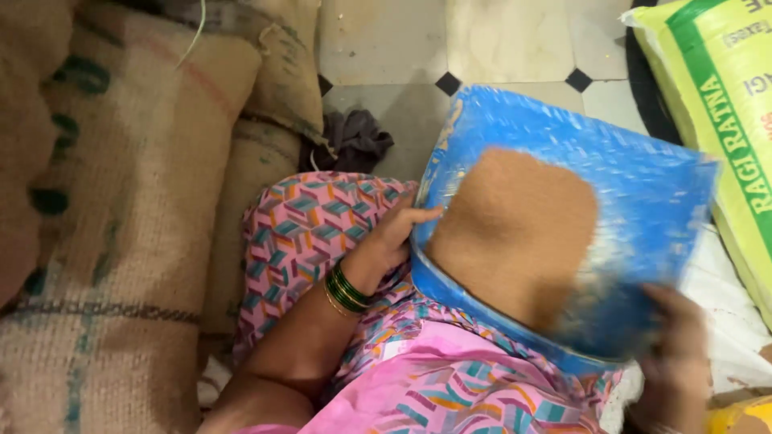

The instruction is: The person is sifting and cleaning grain using a winnowing tray and a bowl.

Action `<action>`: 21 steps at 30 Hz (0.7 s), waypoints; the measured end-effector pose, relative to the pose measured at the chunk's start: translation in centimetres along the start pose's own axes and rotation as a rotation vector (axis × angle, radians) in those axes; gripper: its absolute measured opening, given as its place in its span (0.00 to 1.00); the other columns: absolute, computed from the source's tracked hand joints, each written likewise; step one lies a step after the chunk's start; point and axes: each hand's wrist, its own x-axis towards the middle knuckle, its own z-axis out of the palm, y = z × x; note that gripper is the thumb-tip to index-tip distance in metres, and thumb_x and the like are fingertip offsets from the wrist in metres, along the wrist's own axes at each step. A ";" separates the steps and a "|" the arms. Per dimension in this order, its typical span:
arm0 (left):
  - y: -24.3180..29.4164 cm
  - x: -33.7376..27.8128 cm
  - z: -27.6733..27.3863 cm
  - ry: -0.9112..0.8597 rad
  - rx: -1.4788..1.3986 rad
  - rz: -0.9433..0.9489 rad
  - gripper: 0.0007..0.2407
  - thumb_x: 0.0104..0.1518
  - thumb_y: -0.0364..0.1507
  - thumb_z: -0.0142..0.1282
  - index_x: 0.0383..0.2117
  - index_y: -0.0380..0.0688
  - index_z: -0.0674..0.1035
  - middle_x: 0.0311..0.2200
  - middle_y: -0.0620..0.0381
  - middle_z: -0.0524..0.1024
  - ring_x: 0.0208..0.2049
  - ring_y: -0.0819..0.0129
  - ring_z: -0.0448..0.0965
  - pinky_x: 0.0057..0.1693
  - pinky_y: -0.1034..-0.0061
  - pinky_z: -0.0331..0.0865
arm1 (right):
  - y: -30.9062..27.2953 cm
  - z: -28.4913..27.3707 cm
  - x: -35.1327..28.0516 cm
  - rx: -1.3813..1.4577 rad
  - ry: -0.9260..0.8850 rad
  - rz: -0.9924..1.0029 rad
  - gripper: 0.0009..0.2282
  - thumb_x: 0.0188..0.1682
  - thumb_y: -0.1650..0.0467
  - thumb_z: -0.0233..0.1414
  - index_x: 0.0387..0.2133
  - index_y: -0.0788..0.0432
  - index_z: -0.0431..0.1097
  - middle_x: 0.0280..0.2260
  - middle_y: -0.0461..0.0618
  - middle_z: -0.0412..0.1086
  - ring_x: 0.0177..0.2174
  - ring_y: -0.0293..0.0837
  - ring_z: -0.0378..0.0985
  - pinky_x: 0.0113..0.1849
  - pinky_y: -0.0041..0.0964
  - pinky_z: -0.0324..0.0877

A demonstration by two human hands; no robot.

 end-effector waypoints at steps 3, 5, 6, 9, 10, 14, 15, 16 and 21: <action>-1.5 3.4 -2.3 0.148 0.165 -0.015 0.19 0.56 0.25 0.57 0.55 0.42 0.72 0.46 0.53 0.79 0.48 0.59 0.78 0.51 0.65 0.74 | 3.7 0.9 6.2 -0.284 0.056 -0.136 0.11 0.47 0.75 0.57 0.42 0.68 0.72 0.36 0.53 0.72 0.32 0.47 0.74 0.37 0.44 0.71; -0.2 5.5 -3.2 0.193 0.358 0.066 0.18 0.57 0.27 0.57 0.55 0.41 0.74 0.46 0.53 0.79 0.48 0.62 0.77 0.53 0.68 0.72 | 0.1 3.6 8.1 -0.355 0.043 -0.187 0.13 0.46 0.75 0.57 0.44 0.69 0.72 0.37 0.54 0.74 0.33 0.47 0.76 0.37 0.44 0.72; 0.7 6.4 -4.0 0.246 0.554 0.142 0.17 0.59 0.29 0.57 0.55 0.39 0.76 0.47 0.54 0.79 0.48 0.65 0.76 0.54 0.71 0.69 | -1.0 5.0 8.9 -0.424 0.028 -0.224 0.15 0.46 0.75 0.57 0.46 0.70 0.72 0.38 0.54 0.75 0.34 0.48 0.77 0.38 0.44 0.74; 9.2 6.2 2.0 0.141 0.634 0.432 0.18 0.63 0.35 0.55 0.57 0.39 0.75 0.48 0.56 0.78 0.48 0.69 0.74 0.57 0.70 0.69 | -10.1 12.8 1.0 -0.178 -0.055 -0.503 0.16 0.51 0.77 0.54 0.52 0.74 0.67 0.43 0.56 0.75 0.37 0.47 0.78 0.42 0.42 0.74; 10.7 6.8 3.5 0.121 0.638 0.455 0.18 0.63 0.35 0.55 0.57 0.39 0.75 0.48 0.56 0.78 0.48 0.69 0.74 0.57 0.70 0.69 | -11.8 13.9 -0.1 -0.167 -0.052 -0.531 0.16 0.51 0.77 0.54 0.52 0.74 0.67 0.43 0.56 0.75 0.37 0.47 0.78 0.42 0.42 0.74; 15.3 7.5 6.7 0.041 0.647 0.848 0.17 0.67 0.35 0.52 0.58 0.39 0.74 0.43 0.62 0.75 0.43 0.76 0.70 0.51 0.76 0.67 | -14.3 17.3 -0.3 -0.044 -0.084 -1.081 0.16 0.58 0.77 0.53 0.58 0.74 0.66 0.50 0.56 0.72 0.46 0.45 0.76 0.51 0.38 0.72; 15.6 7.3 6.7 0.066 0.642 0.943 0.16 0.68 0.34 0.52 0.57 0.38 0.74 0.39 0.65 0.73 0.39 0.79 0.68 0.48 0.79 0.67 | -13.5 17.6 0.8 -0.070 -0.020 -1.233 0.17 0.60 0.76 0.54 0.60 0.72 0.65 0.53 0.56 0.71 0.48 0.44 0.74 0.53 0.38 0.72; 13.7 9.6 3.1 0.079 0.639 0.933 0.16 0.68 0.34 0.52 0.57 0.38 0.74 0.39 0.65 0.73 0.39 0.79 0.68 0.48 0.79 0.67 | -11.3 18.6 2.8 -0.078 -0.026 -1.219 0.17 0.60 0.76 0.54 0.60 0.72 0.65 0.53 0.56 0.71 0.48 0.44 0.74 0.53 0.38 0.72; 5.5 15.0 -9.6 0.286 0.548 0.268 0.13 0.66 0.36 0.53 0.42 0.35 0.79 0.31 0.63 0.72 0.31 0.74 0.66 0.40 0.73 0.66 | -1.3 18.4 12.7 -0.268 -0.082 -0.655 0.09 0.52 0.75 0.56 0.43 0.69 0.74 0.36 0.51 0.74 0.33 0.41 0.73 0.38 0.35 0.70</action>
